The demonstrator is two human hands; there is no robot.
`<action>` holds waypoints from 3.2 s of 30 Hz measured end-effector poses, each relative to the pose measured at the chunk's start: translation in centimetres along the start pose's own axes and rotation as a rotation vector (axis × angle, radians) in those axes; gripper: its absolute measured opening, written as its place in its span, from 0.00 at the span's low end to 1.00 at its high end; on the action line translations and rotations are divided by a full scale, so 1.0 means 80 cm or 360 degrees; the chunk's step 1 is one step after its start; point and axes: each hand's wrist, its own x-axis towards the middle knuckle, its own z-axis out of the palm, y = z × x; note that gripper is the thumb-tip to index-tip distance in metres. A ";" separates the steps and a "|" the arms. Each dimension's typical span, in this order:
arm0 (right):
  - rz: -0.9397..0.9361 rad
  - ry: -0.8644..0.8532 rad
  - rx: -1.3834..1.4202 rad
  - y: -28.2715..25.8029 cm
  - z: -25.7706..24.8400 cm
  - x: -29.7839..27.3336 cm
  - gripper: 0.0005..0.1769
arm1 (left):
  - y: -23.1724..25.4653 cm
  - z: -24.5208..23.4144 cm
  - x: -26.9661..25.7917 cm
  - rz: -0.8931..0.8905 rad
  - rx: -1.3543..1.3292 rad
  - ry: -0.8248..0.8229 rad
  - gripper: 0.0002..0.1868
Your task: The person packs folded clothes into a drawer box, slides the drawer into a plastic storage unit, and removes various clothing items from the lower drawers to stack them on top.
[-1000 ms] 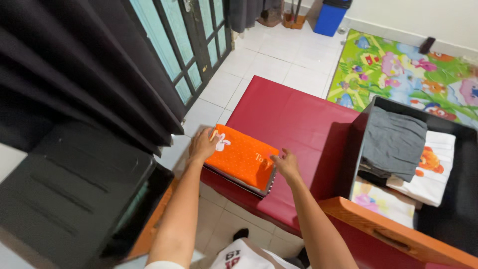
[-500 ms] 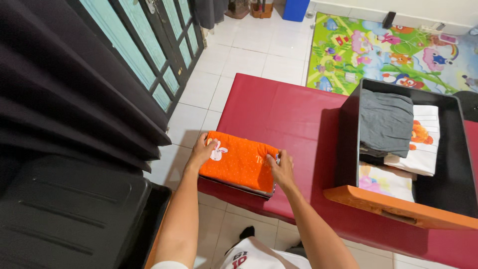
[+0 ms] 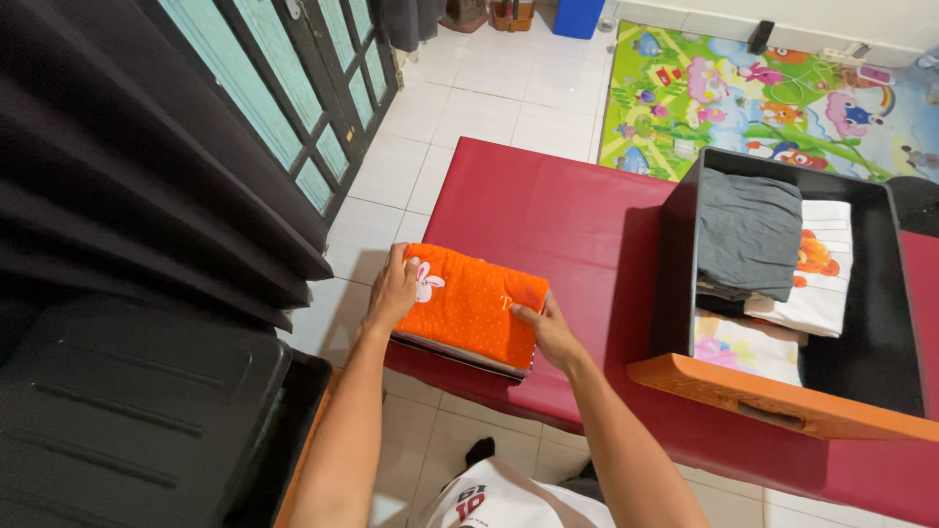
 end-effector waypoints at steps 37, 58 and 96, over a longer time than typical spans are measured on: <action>0.0445 0.0502 -0.0538 -0.149 -0.629 -0.157 0.34 | 0.354 0.549 -0.060 -0.0510 0.0233 -0.0973 0.33; 0.0283 -0.0009 -0.2608 -0.202 -0.516 -0.154 0.58 | 0.439 0.544 -0.082 0.0349 0.1134 -0.1759 0.64; -0.0793 0.0315 -0.1734 -0.189 -0.110 -0.015 0.34 | 0.259 0.088 0.017 -0.0048 0.0670 -0.0042 0.26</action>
